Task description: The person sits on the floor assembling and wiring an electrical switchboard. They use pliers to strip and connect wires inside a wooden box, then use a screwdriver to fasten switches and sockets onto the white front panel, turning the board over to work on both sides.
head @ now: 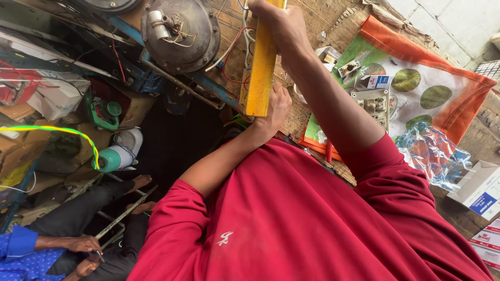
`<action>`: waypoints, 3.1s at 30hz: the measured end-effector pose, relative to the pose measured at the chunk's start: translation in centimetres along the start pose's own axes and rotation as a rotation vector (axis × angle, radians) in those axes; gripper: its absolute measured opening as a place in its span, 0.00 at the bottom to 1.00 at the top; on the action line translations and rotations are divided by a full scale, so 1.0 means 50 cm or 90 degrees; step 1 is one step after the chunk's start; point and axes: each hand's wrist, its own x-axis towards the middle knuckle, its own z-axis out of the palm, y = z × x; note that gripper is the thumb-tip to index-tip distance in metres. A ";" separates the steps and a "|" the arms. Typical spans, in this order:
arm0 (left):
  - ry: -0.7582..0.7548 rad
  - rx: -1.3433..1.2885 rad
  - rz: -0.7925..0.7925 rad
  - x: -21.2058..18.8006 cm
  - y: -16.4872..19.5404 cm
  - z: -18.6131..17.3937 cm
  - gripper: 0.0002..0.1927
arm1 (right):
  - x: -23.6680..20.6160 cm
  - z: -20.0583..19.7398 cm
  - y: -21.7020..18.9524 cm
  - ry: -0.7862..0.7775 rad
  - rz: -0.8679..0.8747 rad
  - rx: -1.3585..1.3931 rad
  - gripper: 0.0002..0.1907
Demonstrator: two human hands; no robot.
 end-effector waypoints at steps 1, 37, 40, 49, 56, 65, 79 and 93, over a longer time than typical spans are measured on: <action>0.026 -0.029 -0.048 0.005 0.009 0.013 0.08 | -0.004 -0.002 -0.004 -0.006 0.014 0.001 0.21; 0.362 -0.514 -0.112 0.182 -0.235 -0.052 0.05 | -0.040 -0.285 0.276 -0.074 0.076 0.490 0.37; 0.474 -0.392 -0.026 0.193 -0.239 -0.021 0.03 | -0.043 -0.286 0.288 -0.057 0.046 0.479 0.37; 0.477 -0.375 0.097 0.226 -0.258 0.017 0.10 | -0.064 -0.240 0.216 -0.122 0.069 0.480 0.43; 0.442 -0.416 0.139 0.230 -0.265 0.013 0.10 | -0.077 -0.198 0.148 -0.218 0.010 0.463 0.47; 0.422 -0.435 0.175 0.230 -0.279 0.011 0.09 | -0.072 -0.233 0.198 -0.168 0.088 0.484 0.44; 0.409 -0.498 0.037 0.225 -0.279 0.022 0.06 | -0.038 -0.259 0.250 -0.134 0.059 0.476 0.38; 0.351 -0.558 -0.110 0.201 -0.280 -0.020 0.06 | -0.038 -0.249 0.237 -0.139 0.048 0.454 0.40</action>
